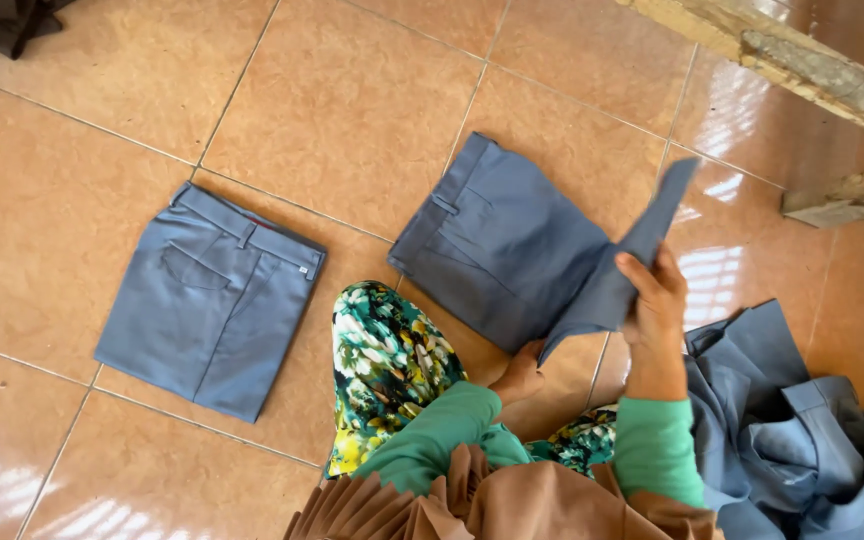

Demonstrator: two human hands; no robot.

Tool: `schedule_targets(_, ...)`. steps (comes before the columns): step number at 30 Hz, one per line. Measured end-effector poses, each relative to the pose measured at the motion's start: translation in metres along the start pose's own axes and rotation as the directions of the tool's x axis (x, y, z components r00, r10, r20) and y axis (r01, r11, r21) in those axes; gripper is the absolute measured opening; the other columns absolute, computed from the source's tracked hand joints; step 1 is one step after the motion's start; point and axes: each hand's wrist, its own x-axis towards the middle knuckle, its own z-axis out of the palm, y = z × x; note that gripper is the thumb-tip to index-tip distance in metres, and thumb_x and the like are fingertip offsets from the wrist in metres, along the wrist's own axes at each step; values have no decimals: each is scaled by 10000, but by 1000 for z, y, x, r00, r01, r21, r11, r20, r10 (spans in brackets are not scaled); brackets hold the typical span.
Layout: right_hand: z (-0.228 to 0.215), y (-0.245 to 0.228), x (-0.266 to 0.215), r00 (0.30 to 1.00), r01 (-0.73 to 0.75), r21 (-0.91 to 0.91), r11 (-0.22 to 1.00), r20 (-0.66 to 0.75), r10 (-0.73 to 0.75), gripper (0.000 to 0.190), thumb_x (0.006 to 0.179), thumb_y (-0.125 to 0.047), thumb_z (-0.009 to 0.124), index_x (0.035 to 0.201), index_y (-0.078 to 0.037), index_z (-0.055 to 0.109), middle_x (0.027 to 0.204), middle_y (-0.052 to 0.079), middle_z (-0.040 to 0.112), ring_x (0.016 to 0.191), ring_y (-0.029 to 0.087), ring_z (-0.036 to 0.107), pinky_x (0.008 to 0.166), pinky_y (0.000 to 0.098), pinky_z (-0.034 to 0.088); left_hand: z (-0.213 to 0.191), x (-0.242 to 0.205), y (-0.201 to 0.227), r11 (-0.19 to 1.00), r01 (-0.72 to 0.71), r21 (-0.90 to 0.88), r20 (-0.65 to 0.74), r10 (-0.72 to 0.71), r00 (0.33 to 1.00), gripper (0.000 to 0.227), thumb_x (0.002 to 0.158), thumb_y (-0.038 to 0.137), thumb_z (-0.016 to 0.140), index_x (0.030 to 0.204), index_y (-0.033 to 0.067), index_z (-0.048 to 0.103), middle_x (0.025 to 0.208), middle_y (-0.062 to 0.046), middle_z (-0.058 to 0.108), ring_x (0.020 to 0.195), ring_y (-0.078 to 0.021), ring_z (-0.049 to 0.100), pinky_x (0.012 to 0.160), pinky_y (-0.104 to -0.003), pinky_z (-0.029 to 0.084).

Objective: Folding grey trousers into neat rectangles and stacking them on the floor.

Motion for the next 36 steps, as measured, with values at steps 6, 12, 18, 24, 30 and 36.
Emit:
schedule_targets(6,73,93,-3,909,-85,-135,987,394,132,627,957,-87,697,1526,-26,441,1022,114,609,941,249,662,784,462,638,-15,-13,6,986,149,79,118,-157,980,632,696,59,559,1327,76,537,1213,-202,570,1114,-420,594,984,-467,486)
schedule_targets(12,-15,263,3,925,286,-916,280,341,169,686,897,-305,729,1517,-101,515,1415,208,604,1327,401,558,1069,560,461,-38,-1,18,940,288,181,293,-332,897,375,736,169,584,1089,61,653,989,-176,662,917,-357,678,806,-453,554)
schedule_targets(18,-25,263,-9,921,336,-940,57,341,188,743,903,-241,717,1576,-234,401,1572,11,399,1413,306,423,925,633,549,-122,12,6,869,378,317,438,-488,755,294,776,280,610,850,44,769,765,-151,754,719,-295,763,628,-440,622)
schedule_targets(24,-18,230,-29,933,304,-953,-14,294,208,712,974,-240,644,1614,-250,333,1623,8,360,1478,290,350,993,635,474,-244,57,23,673,511,534,-532,-202,822,263,958,390,597,1047,145,558,1019,-112,630,913,-296,679,763,-422,579)
schedule_targets(30,-53,221,-36,965,218,-972,-86,202,164,757,998,-317,570,1646,-369,181,1694,-24,243,1564,212,197,1136,602,293,-206,66,-36,754,525,394,-438,-348,829,310,945,359,635,1175,165,557,985,-78,696,937,-327,738,791,-496,602)
schedule_targets(36,-47,223,-51,979,195,-968,159,201,28,689,1011,-420,544,1633,-256,299,1658,132,347,1563,328,233,1176,685,179,-244,28,60,728,568,384,-573,-295,765,337,987,182,582,1307,143,484,1262,-170,618,1221,-416,597,991,-600,467)
